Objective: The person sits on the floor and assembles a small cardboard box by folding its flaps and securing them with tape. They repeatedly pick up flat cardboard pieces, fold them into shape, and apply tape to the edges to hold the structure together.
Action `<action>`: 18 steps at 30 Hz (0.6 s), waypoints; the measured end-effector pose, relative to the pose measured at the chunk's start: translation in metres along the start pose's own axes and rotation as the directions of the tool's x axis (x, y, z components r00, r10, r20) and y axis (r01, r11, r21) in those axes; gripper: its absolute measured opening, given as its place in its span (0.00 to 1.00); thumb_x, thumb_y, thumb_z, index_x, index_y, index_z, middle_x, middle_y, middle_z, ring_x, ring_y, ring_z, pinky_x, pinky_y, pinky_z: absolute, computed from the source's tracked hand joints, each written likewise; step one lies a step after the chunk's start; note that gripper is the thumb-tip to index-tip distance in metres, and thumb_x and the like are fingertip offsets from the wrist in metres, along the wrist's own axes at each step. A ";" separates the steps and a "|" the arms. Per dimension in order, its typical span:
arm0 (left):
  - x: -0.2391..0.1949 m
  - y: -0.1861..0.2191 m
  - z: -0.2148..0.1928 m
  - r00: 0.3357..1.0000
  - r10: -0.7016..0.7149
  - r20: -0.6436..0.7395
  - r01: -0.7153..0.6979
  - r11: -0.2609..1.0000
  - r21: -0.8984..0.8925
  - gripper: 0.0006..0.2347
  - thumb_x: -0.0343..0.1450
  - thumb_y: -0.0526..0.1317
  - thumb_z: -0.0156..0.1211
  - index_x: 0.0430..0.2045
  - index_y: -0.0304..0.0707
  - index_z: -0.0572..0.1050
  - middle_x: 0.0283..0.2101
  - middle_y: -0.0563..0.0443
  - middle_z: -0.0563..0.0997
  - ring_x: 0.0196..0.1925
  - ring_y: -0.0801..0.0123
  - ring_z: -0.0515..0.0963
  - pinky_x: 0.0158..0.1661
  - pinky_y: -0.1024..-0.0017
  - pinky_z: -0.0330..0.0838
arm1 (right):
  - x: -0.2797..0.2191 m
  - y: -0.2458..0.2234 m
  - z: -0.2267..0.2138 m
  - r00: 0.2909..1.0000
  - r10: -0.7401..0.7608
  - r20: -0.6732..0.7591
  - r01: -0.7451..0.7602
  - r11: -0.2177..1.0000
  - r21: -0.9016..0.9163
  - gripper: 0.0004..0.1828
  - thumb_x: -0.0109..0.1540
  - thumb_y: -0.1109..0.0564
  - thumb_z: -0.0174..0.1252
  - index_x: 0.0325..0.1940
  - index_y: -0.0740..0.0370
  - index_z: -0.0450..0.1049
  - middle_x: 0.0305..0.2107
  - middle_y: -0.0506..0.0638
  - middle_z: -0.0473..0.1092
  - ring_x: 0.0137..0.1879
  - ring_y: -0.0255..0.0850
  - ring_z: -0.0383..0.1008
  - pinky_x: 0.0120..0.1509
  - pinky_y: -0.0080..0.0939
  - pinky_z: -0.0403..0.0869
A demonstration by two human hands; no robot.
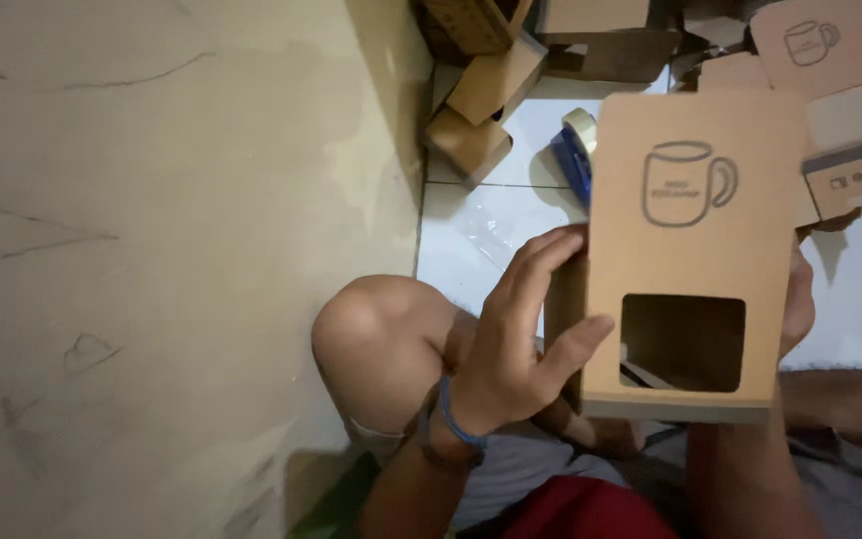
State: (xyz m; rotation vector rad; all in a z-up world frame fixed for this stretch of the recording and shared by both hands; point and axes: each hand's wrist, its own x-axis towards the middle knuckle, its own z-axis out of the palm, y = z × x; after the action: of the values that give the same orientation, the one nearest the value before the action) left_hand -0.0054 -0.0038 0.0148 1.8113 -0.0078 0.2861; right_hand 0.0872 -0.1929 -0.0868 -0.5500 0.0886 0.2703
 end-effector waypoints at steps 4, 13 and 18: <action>-0.003 0.004 0.002 0.997 -0.044 0.062 0.046 0.999 -0.028 0.16 0.74 0.44 0.50 0.49 0.29 0.67 0.42 0.42 0.70 0.44 0.55 0.71 0.48 0.64 0.66 | -0.001 0.010 -0.051 0.993 -0.026 -0.111 0.013 0.993 -0.118 0.11 0.69 0.51 0.49 0.33 0.49 0.69 0.28 0.42 0.68 0.36 0.36 0.67 0.47 0.35 0.66; -0.003 0.005 0.004 0.953 -0.267 -0.140 0.217 0.930 -0.296 0.18 0.78 0.44 0.48 0.17 0.45 0.52 0.21 0.63 0.53 0.26 0.79 0.52 0.28 0.72 0.48 | -0.004 0.015 -0.070 0.903 0.164 0.398 -0.228 0.966 0.120 0.08 0.65 0.59 0.51 0.31 0.54 0.68 0.23 0.42 0.68 0.29 0.34 0.67 0.34 0.35 0.66; 0.004 -0.008 0.001 0.920 -0.373 -0.122 0.335 0.908 -0.251 0.38 0.70 0.60 0.53 0.70 0.36 0.49 0.74 0.41 0.55 0.76 0.55 0.57 0.74 0.56 0.43 | -0.006 -0.021 -0.166 0.847 -0.320 0.424 0.254 -0.458 -0.852 0.21 0.68 0.59 0.47 0.27 0.53 0.44 0.19 0.44 0.46 0.28 0.41 0.42 0.32 0.51 0.42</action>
State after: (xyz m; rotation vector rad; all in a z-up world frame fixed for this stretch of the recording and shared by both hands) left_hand 0.0003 -0.0022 0.0083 1.5223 0.3926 0.1670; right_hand 0.0858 -0.2985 -0.2166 -2.4405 -0.3694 -0.4319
